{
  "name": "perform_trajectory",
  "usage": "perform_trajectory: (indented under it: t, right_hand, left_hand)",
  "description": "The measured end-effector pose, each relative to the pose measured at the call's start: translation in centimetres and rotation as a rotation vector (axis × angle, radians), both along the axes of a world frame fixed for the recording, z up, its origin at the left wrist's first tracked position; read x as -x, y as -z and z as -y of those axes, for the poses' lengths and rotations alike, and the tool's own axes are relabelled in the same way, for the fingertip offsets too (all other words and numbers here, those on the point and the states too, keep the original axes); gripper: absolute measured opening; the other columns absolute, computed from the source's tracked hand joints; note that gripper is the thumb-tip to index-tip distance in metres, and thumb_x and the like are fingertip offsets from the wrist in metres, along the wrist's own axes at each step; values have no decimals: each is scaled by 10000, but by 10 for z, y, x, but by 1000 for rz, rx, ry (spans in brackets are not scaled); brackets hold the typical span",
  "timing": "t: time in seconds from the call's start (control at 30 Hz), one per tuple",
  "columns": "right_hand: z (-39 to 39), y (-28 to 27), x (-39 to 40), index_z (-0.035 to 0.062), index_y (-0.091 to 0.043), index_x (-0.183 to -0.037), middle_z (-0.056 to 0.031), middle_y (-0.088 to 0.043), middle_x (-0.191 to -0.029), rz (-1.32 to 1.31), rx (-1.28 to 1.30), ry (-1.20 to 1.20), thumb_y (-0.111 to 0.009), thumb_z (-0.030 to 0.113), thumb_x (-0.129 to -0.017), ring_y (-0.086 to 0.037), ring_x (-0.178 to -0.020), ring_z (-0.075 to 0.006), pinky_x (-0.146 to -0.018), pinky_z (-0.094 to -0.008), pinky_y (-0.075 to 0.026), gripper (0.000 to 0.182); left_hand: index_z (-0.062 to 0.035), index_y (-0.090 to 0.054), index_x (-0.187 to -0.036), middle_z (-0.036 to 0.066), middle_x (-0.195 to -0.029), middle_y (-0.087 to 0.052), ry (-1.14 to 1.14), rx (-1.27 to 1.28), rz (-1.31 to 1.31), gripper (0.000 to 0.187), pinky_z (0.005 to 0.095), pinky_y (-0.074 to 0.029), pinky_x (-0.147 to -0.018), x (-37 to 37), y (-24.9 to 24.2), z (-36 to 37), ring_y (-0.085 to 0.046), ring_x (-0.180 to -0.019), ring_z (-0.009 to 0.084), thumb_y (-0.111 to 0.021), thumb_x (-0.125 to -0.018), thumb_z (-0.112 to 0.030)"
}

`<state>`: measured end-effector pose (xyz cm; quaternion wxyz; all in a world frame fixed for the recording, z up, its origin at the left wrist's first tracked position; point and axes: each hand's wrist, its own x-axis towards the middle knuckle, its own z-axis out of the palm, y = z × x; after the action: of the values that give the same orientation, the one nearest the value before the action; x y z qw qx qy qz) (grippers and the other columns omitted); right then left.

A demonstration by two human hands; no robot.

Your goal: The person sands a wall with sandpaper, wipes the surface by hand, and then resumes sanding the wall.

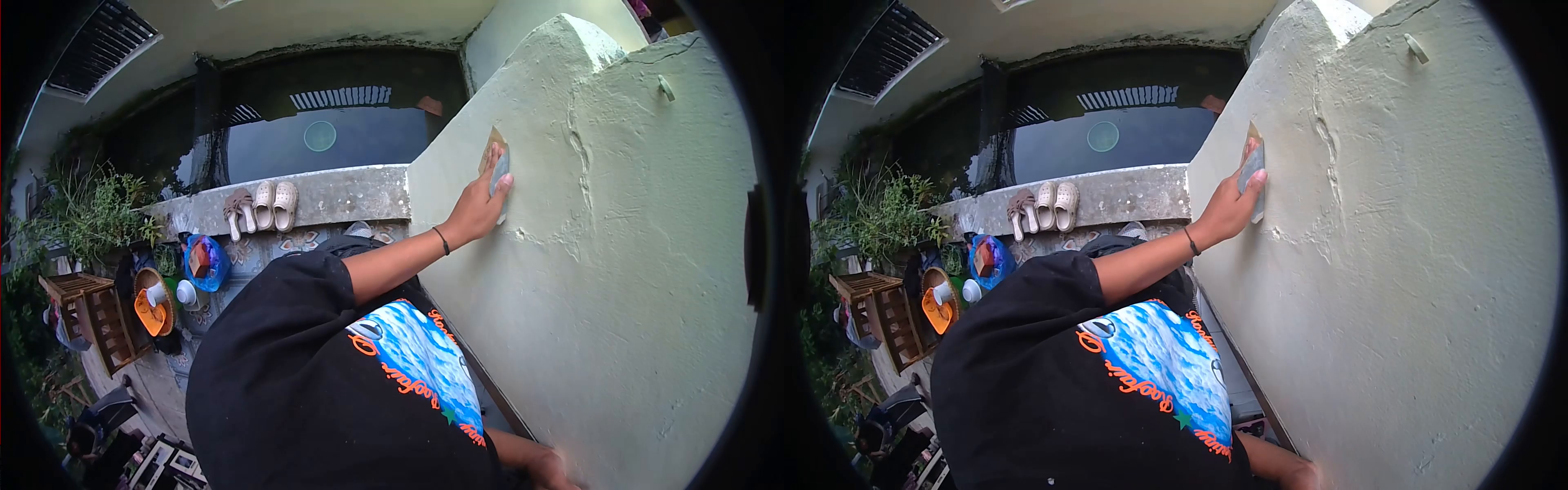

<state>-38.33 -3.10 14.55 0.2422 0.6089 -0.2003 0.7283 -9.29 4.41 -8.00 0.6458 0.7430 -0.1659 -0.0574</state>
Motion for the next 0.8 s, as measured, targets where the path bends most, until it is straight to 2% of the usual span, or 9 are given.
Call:
perform_trajectory:
  t: [0.1, 0.2, 0.3, 0.37, 0.47, 0.57, 0.63, 0.73, 0.8]
  right_hand:
    - [-5, -2, -2, 6, -575, -965, -227, -414, -1335, -14, -8, -13, -481, 246, -938, -276, -1325, -332, -1085, -509, -189, 259]
    - [-2, 1, -2, 8, -579, -960, -213, -422, -1334, 17, -11, -22, -483, 247, -938, -280, -1324, -324, -1085, -500, -198, 258]
    - [-4, -1, -9, -6, -585, -929, -212, -426, -1331, 85, -14, -18, -486, 253, -936, -292, -1319, -328, -1076, -496, -213, 277]
    - [-4, -2, -14, -15, -588, -910, -217, -428, -1329, 104, -29, -9, -487, 257, -935, -296, -1316, -335, -1071, -496, -220, 291]
    - [3, -3, -12, -36, -577, -866, -241, -425, -1322, 101, 39, 25, -491, 280, -933, -318, -1296, -356, -1051, -500, -247, 334]
    - [3, -2, -8, -37, -576, -864, -242, -425, -1321, 88, 36, 65, -491, 281, -933, -320, -1294, -357, -1049, -501, -249, 337]
    - [2, -1, -5, -38, -575, -863, -243, -424, -1321, 85, 31, 94, -491, 283, -933, -321, -1292, -357, -1048, -501, -250, 338]
    - [4, -2, -4, -38, -573, -861, -245, -424, -1321, 85, 23, 127, -491, 285, -933, -323, -1290, -359, -1047, -501, -251, 341]
    - [2, 0, -4, -39, -572, -860, -246, -423, -1320, 77, 19, 153, -491, 286, -933, -325, -1288, -359, -1046, -501, -253, 343]
  left_hand:
    - [72, -202, -1386, 291, -1283, -453, -62, 20, 215, 621, 380, -384, -957, -2, -3, -5, -516, -1133, 371, -323, -971, -374]
    - [87, -226, -1372, 287, -1256, -479, 248, -8, -540, 624, 375, -397, -940, -52, 1, -22, -539, -1099, 368, -324, -970, -380]
    - [78, -226, -1378, 285, -1326, -410, 156, -2, -500, 617, 357, -356, -992, -42, -19, -17, -463, -1198, 363, -332, -969, -372]
    - [65, -212, -1391, 254, -1457, -197, 20, 197, -69, 599, 325, -209, -1092, -4, -19, -4, -198, -1367, 316, -338, -973, -346]
    - [67, -215, -1389, 257, -1441, -242, 40, 192, 23, 599, 327, -235, -1080, 3, -16, -3, -248, -1352, 314, -327, -975, -351]
    - [75, -233, -1379, 278, -1408, -294, 265, 117, -677, 598, 334, -260, -1067, -48, -25, -23, -302, -1331, 305, -314, -977, -361]
    - [82, -232, -1376, 272, -1425, -262, 243, 45, -768, 599, 335, -252, -1072, -60, -47, -28, -265, -1348, 295, -330, -973, -352]
    - [73, -231, -1383, 243, -1465, -186, -6, 233, -25, 570, 335, -207, -1093, -14, -27, -2, -185, -1373, 308, -356, -970, -299]
    - [69, -230, -1386, 237, -1472, -171, 38, 234, -1, 566, 333, -194, -1097, -5, -29, -8, -169, -1377, 310, -356, -970, -295]
